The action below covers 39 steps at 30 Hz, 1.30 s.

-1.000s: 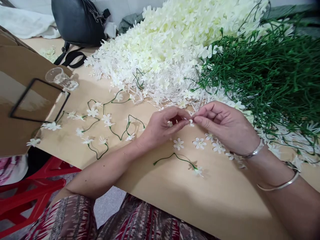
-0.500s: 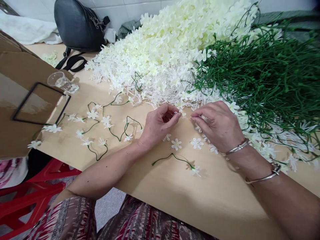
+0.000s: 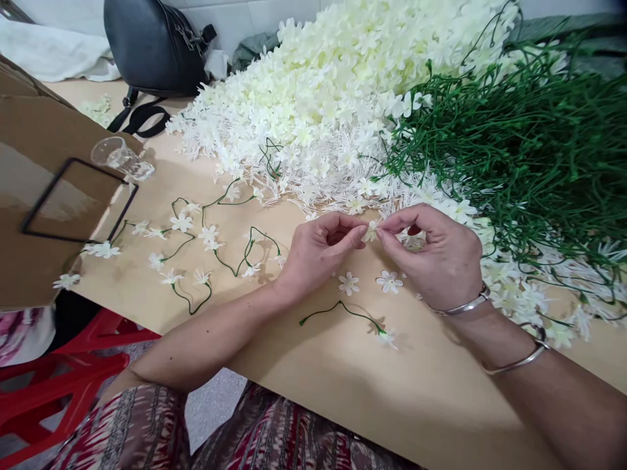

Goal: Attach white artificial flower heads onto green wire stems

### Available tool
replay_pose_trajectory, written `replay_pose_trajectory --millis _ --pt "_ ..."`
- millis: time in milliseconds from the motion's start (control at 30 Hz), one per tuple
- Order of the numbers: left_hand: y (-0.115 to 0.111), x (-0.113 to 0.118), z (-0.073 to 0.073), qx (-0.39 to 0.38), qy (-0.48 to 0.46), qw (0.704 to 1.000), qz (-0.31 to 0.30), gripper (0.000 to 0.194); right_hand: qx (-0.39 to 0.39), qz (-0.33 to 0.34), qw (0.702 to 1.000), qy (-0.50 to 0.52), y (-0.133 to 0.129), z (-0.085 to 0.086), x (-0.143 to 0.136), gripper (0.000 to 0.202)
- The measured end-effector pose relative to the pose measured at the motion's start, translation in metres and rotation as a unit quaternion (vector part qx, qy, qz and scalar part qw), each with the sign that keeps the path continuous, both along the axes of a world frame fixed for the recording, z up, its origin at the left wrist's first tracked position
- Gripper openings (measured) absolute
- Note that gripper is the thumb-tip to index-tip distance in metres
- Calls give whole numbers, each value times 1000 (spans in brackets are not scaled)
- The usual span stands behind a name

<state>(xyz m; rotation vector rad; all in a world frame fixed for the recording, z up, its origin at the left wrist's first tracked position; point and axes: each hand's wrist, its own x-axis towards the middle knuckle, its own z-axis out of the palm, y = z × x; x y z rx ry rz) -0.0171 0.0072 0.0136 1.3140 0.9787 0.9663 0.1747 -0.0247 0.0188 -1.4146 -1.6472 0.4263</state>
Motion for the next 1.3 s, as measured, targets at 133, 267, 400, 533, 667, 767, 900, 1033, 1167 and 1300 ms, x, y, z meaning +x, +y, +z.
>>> replay_pose_trajectory --millis 133,267,400,533,667,767,900,1033,1167,1300 --pt "1 1 0 -32 -25 999 -9 53 64 11 996 -60 -2 -2 -3 13" --pt "1 1 -3 -17 -8 1000 3 53 123 65 978 -153 -7 -2 -5 19" --pt "-1 1 -3 26 13 999 15 48 122 68 977 -164 -10 -2 -6 21" --pt "-1 2 -3 30 -6 999 19 47 65 12 994 -83 -7 -1 -7 12" --pt "1 4 -2 1 -45 999 28 50 25 -24 999 -15 -5 2 -7 4" --pt "1 4 -2 -6 -48 999 23 49 19 -19 1000 -13 -6 3 -7 5" --pt "-1 5 -2 0 -18 1000 25 45 37 -5 998 -55 -7 4 -7 9" --pt "-4 4 -7 22 11 999 31 42 47 -2 995 -87 -7 5 -7 16" --pt "-3 5 -10 33 4 999 30 45 65 10 993 -95 -3 0 -6 23" --pt "-2 6 -8 48 -21 998 36 44 91 3 994 -66 1 -6 -6 21"
